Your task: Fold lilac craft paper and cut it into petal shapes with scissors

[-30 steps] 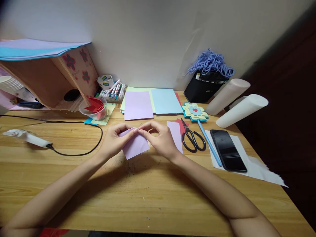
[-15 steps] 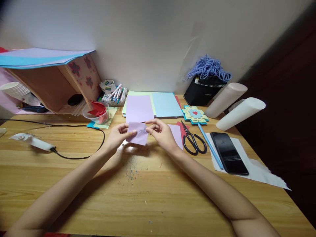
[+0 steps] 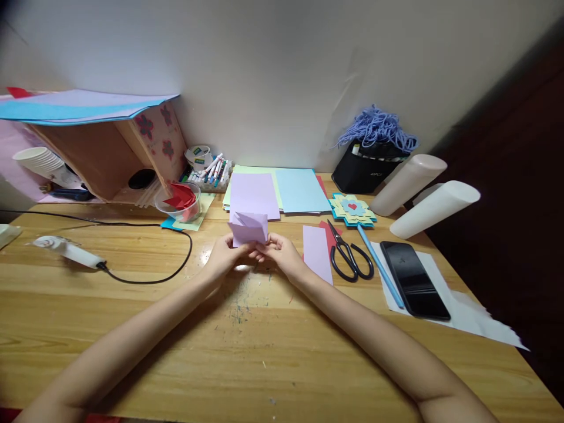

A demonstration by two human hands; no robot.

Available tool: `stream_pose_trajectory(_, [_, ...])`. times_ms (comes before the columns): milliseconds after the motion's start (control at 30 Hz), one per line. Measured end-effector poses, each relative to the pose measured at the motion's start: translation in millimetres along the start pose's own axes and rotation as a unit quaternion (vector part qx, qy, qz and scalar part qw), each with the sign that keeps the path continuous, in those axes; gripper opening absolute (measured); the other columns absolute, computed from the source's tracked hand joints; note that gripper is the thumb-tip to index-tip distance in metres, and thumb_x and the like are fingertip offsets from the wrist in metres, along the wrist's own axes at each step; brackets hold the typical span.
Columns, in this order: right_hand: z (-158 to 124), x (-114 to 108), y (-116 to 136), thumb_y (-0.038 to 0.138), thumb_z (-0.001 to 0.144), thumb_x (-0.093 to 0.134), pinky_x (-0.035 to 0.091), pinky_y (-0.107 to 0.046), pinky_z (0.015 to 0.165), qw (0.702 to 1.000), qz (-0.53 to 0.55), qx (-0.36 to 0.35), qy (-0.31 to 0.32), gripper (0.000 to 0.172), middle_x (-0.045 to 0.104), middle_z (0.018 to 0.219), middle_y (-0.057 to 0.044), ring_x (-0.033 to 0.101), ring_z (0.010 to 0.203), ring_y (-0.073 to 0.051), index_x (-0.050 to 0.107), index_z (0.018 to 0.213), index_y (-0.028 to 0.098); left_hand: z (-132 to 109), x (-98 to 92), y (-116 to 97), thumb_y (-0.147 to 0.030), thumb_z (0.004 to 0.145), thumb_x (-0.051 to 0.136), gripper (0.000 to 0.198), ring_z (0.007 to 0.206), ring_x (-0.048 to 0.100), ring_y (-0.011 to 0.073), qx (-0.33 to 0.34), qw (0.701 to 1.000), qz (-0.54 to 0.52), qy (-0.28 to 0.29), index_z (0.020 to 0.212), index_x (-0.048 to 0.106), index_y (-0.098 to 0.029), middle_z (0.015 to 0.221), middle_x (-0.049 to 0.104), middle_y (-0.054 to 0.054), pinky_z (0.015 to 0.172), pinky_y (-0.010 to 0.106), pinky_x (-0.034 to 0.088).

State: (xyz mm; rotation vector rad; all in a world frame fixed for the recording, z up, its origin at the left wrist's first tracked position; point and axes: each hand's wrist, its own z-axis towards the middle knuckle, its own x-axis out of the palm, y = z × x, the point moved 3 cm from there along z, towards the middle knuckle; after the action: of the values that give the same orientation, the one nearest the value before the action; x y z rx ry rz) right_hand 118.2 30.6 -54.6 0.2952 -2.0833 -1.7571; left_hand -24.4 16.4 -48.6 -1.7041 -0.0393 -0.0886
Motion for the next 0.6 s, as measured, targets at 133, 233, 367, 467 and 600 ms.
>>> stream_pose_trajectory(133, [2.9,0.5,-8.5,0.044,0.069,0.066,0.047,-0.024,0.057,0.999,-0.042,-0.001,0.009,0.035,0.065,0.069,-0.003,0.060,0.062,-0.012,0.060,0.086,0.014,3.6,-2.8,7.1,-0.036,0.059,0.073,0.032,0.061,0.059,0.0148,0.011,0.999,0.031,-0.021,0.073,0.061,-0.010,0.068,0.064,0.005,0.058,0.026,0.047])
stream_pose_trajectory(233, [4.0,-2.6,-10.4,0.046,0.071,0.063,0.045,-0.024,0.054,0.996,-0.081,-0.025,-0.015,0.033,0.063,0.066,-0.002,0.057,0.058,-0.012,0.060,0.079,0.014,6.2,-4.3,9.6,-0.037,0.058,0.074,0.035,0.057,0.060,0.0156,-0.024,1.000,-0.001,0.019,0.074,0.061,-0.009,0.065,0.064,0.006,0.055,0.027,0.049])
stream_pose_trajectory(367, [5.1,-6.8,-14.2,0.047,0.075,0.058,0.040,-0.021,0.048,0.995,-0.087,-0.036,-0.032,0.033,0.060,0.057,0.000,0.049,0.049,-0.008,0.058,0.067,0.015,7.2,-6.7,14.2,-0.037,0.057,0.075,0.038,0.056,0.059,0.0148,-0.045,0.999,-0.024,0.017,0.077,0.060,-0.010,0.065,0.062,0.005,0.052,0.027,0.051])
stream_pose_trajectory(467, [5.8,-8.1,-18.1,0.047,0.076,0.056,0.038,-0.021,0.047,0.996,-0.075,-0.029,-0.024,0.035,0.059,0.054,0.000,0.047,0.045,-0.008,0.057,0.064,0.015,7.3,-7.7,17.6,-0.037,0.057,0.075,0.039,0.055,0.057,0.0131,-0.054,0.998,-0.037,0.002,0.081,0.060,-0.010,0.066,0.061,0.004,0.052,0.027,0.051])
stream_pose_trajectory(600, [6.0,-10.6,-17.9,0.045,0.073,0.060,0.042,-0.023,0.052,0.995,-0.075,-0.041,-0.047,0.031,0.062,0.065,-0.002,0.052,0.054,-0.010,0.061,0.075,0.014,7.2,-6.7,15.1,-0.037,0.057,0.075,0.037,0.056,0.057,0.0129,-0.043,0.998,-0.007,0.048,0.078,0.063,-0.008,0.067,0.062,0.006,0.053,0.025,0.048])
